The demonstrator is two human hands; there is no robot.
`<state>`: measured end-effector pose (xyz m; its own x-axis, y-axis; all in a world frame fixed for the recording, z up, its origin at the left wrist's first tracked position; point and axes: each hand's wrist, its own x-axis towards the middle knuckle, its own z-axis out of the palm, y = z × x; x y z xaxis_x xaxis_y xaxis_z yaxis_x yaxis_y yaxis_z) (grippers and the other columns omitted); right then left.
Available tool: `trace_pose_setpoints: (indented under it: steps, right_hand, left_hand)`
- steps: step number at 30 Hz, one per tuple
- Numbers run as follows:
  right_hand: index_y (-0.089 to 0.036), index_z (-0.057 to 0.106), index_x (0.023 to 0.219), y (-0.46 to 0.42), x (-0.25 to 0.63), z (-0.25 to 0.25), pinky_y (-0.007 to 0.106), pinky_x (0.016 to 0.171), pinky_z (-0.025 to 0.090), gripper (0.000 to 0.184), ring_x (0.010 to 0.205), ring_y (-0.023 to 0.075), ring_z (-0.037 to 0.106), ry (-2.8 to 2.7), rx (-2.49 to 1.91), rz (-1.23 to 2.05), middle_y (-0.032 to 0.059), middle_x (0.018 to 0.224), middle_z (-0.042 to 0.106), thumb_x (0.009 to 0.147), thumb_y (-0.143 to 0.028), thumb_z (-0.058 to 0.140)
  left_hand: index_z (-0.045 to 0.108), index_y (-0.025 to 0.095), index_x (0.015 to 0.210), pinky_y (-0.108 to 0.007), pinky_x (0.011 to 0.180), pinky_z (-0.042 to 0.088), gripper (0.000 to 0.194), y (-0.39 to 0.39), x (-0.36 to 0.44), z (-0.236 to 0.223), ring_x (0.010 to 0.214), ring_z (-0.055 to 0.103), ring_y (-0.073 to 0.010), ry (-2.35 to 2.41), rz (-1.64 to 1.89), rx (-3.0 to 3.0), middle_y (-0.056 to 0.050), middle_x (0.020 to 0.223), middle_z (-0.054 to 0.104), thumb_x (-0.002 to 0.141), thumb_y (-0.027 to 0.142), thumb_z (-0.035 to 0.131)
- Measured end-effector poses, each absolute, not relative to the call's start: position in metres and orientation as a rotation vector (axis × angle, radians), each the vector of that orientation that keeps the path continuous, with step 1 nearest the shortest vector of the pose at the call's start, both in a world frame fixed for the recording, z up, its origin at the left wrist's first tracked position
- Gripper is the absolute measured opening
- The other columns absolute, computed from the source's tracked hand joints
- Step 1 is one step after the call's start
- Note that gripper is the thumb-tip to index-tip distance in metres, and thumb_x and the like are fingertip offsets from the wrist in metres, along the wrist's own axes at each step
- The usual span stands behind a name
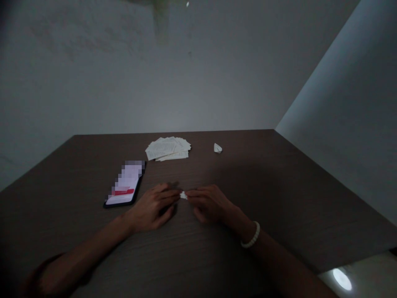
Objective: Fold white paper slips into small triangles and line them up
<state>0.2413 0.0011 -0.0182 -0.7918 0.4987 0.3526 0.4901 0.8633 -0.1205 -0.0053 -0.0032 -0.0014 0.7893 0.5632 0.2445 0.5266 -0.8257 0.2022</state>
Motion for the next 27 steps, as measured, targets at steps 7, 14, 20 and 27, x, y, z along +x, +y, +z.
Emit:
trace_pose_setpoints:
  steps: [7, 14, 20, 27]
  right_hand:
    - [-0.020, 0.067, 0.101, 0.0010, 0.2417, -0.0178, 0.028, 0.065, 0.050, 0.030, 0.079, 0.0170, 0.069, -2.668, -0.810, 0.041, 0.0030, 0.114, 0.070, 0.075, -0.015, 0.052]
    - [-0.021, 0.066, 0.101, -0.0001, 0.2394, -0.0158, 0.029, 0.065, 0.048, 0.029, 0.081, 0.0177, 0.069, -2.671, -0.865, 0.055, 0.0003, 0.117, 0.069, 0.076, -0.015, 0.053]
    - [-0.022, 0.065, 0.106, 0.0005, 0.2402, -0.0177, 0.029, 0.068, 0.048, 0.034, 0.085, 0.0182, 0.068, -2.674, -0.868, 0.067, 0.0018, 0.119, 0.068, 0.076, -0.015, 0.052]
    - [-0.022, 0.064, 0.112, -0.0025, 0.2393, -0.0136, 0.031, 0.075, 0.050, 0.040, 0.090, 0.0185, 0.068, -2.657, -0.867, 0.113, 0.0030, 0.119, 0.068, 0.074, -0.013, 0.053]
  left_hand:
    - [0.058, 0.013, 0.120, -0.046, 0.088, 0.044, 0.038, -0.0020, -0.0043, -0.0043, 0.105, 0.053, -0.0287, 0.812, 0.430, 2.887, -0.009, 0.126, 0.061, 0.084, 0.022, 0.049]
    - [0.064, 0.014, 0.110, -0.041, 0.078, 0.043, 0.030, -0.0011, -0.0058, -0.0057, 0.087, 0.055, -0.0242, 0.808, 0.387, 3.023, -0.009, 0.117, 0.066, 0.087, 0.022, 0.046]
    - [0.060, 0.009, 0.113, -0.038, 0.075, 0.043, 0.034, -0.0022, -0.0027, -0.0037, 0.079, 0.056, -0.0229, 0.758, 0.411, 3.058, -0.011, 0.094, 0.068, 0.088, 0.021, 0.041]
    - [0.061, 0.011, 0.106, -0.038, 0.074, 0.044, 0.029, -0.0034, -0.0016, -0.0001, 0.076, 0.057, -0.0217, 0.725, 0.404, 3.057, -0.011, 0.092, 0.067, 0.087, 0.022, 0.042]
